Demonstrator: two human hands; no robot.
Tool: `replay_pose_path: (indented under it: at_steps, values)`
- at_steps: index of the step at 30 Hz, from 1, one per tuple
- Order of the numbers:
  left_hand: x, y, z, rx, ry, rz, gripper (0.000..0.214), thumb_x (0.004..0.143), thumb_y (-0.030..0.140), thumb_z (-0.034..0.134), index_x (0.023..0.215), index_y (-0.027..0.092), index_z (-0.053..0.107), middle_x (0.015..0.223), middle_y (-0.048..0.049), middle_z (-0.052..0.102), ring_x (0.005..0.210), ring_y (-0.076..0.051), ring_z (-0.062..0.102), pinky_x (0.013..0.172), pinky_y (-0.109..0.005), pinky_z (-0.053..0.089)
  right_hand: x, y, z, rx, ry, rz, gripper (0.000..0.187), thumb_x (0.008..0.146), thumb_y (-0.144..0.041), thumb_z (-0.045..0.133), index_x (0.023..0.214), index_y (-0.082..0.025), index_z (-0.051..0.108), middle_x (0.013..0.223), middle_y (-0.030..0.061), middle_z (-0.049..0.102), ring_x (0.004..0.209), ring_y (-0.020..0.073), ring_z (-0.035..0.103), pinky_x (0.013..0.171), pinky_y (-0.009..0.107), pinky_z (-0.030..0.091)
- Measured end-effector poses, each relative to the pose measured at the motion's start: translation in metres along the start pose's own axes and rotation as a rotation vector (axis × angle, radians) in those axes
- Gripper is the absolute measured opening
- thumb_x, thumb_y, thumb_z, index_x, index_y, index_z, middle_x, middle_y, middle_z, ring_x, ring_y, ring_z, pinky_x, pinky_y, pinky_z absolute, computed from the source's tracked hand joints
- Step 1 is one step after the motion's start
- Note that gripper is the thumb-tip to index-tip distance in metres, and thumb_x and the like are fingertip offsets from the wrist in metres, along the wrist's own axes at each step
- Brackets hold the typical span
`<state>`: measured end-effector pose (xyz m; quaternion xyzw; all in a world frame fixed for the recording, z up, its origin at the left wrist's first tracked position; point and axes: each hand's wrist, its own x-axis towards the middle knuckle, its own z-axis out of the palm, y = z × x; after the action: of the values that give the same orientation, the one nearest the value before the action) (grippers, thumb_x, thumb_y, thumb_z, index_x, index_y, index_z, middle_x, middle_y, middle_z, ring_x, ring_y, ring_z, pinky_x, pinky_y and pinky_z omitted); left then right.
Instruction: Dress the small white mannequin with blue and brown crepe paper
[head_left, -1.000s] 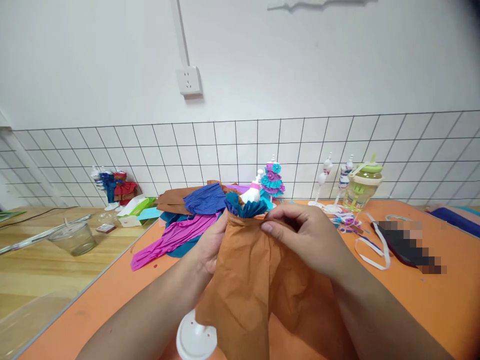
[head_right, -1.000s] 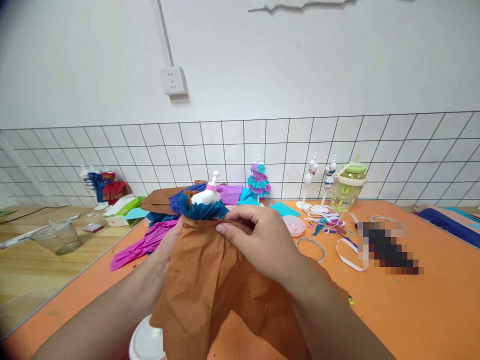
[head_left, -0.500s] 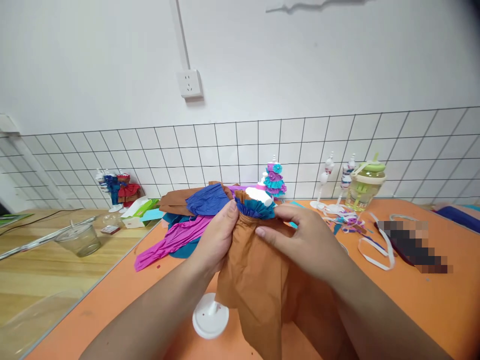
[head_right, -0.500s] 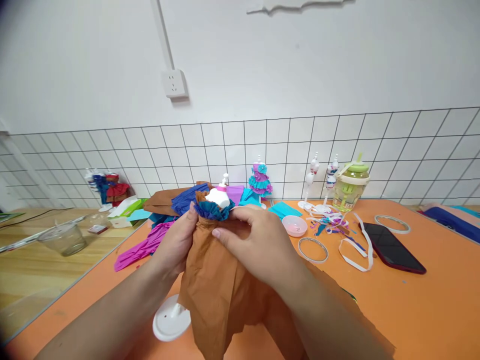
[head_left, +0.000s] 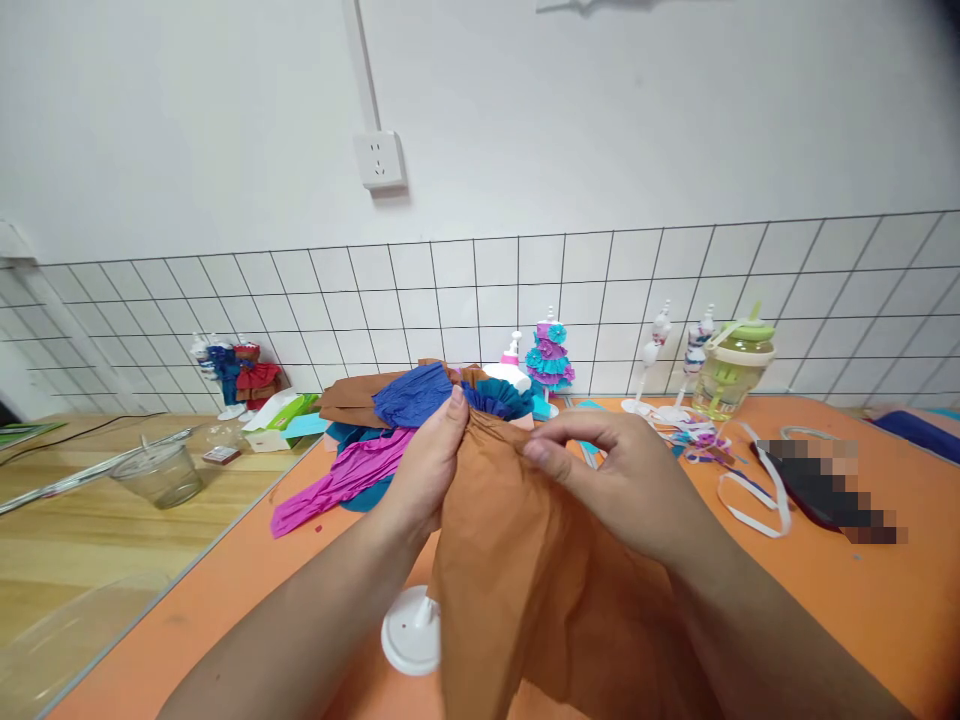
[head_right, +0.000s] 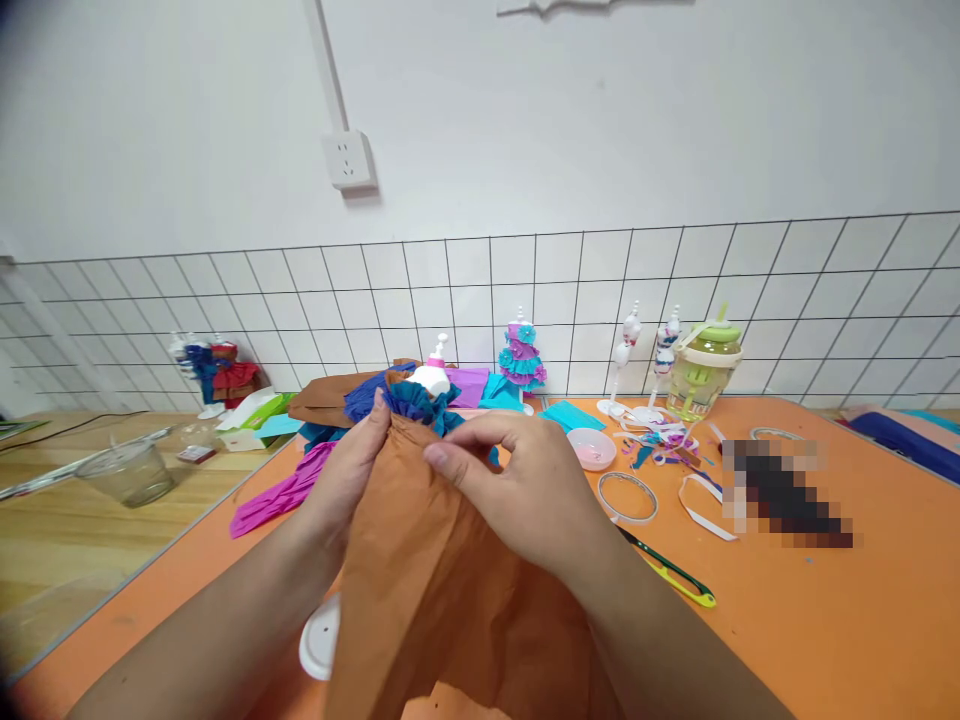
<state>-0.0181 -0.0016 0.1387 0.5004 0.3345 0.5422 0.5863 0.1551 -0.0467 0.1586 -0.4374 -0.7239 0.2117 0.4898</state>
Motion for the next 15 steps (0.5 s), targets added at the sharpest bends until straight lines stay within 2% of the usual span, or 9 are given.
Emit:
replay_pose_path:
  at_steps: [3,6,8,10,13,15]
  values:
    - [0.002,0.001,-0.005,0.146,0.033,0.094,0.060,0.080,0.065,0.058,0.114,0.017,0.067,0.101,-0.0067,0.074,0.105,-0.028,0.064,0.088,-0.033,0.049,-0.001,0.003,0.004,0.110,-0.132,-0.002,0.036,0.093,-0.044,0.049,0.079,-0.022,0.073,0.073,0.0021,0.071,0.071,0.0189,0.065,0.060,0.028,0.048]
    - [0.003,-0.001,-0.007,0.166,0.058,0.200,0.052,0.080,0.060,0.061,0.113,0.021,0.068,0.107,-0.0034,0.073,0.120,-0.030,0.056,0.096,-0.031,0.045,-0.002,0.006,0.015,0.164,-0.148,0.045,0.025,0.092,-0.038,0.050,0.093,-0.024,0.071,0.063,-0.0007,0.065,0.057,0.0149,0.059,0.049,0.024,0.043]
    - [0.001,-0.006,-0.007,0.146,0.116,0.265,0.049,0.082,0.059,0.061,0.114,0.023,0.066,0.112,-0.0024,0.071,0.125,-0.030,0.052,0.099,-0.030,0.043,-0.002,0.007,0.023,0.129,-0.090,0.076,0.018,0.089,-0.030,0.053,0.094,-0.024,0.069,0.056,-0.0031,0.060,0.048,0.0122,0.052,0.043,0.022,0.038]
    - [-0.001,-0.011,-0.006,0.160,0.170,0.341,0.050,0.082,0.060,0.059,0.118,0.025,0.062,0.119,-0.0019,0.067,0.127,-0.028,0.050,0.101,-0.030,0.041,-0.002,0.006,0.030,0.076,0.036,0.047,0.012,0.083,-0.025,0.058,0.087,-0.023,0.069,0.058,-0.0034,0.059,0.047,0.0104,0.048,0.044,0.021,0.037]
    - [-0.003,-0.018,-0.005,0.189,0.199,0.416,0.055,0.080,0.063,0.059,0.122,0.027,0.057,0.125,-0.0017,0.063,0.128,-0.026,0.048,0.105,-0.029,0.037,-0.003,0.004,0.036,0.070,0.234,-0.038,0.011,0.078,-0.022,0.064,0.085,-0.023,0.072,0.068,-0.0012,0.063,0.054,0.0102,0.050,0.051,0.022,0.043]
    - [-0.003,-0.022,-0.005,0.174,0.189,0.417,0.057,0.080,0.063,0.059,0.125,0.027,0.054,0.128,-0.0022,0.061,0.130,-0.025,0.046,0.106,-0.029,0.035,-0.002,0.003,0.038,0.127,0.289,-0.016,0.012,0.077,-0.023,0.066,0.087,-0.022,0.073,0.070,-0.0003,0.064,0.057,0.0110,0.052,0.053,0.023,0.045]
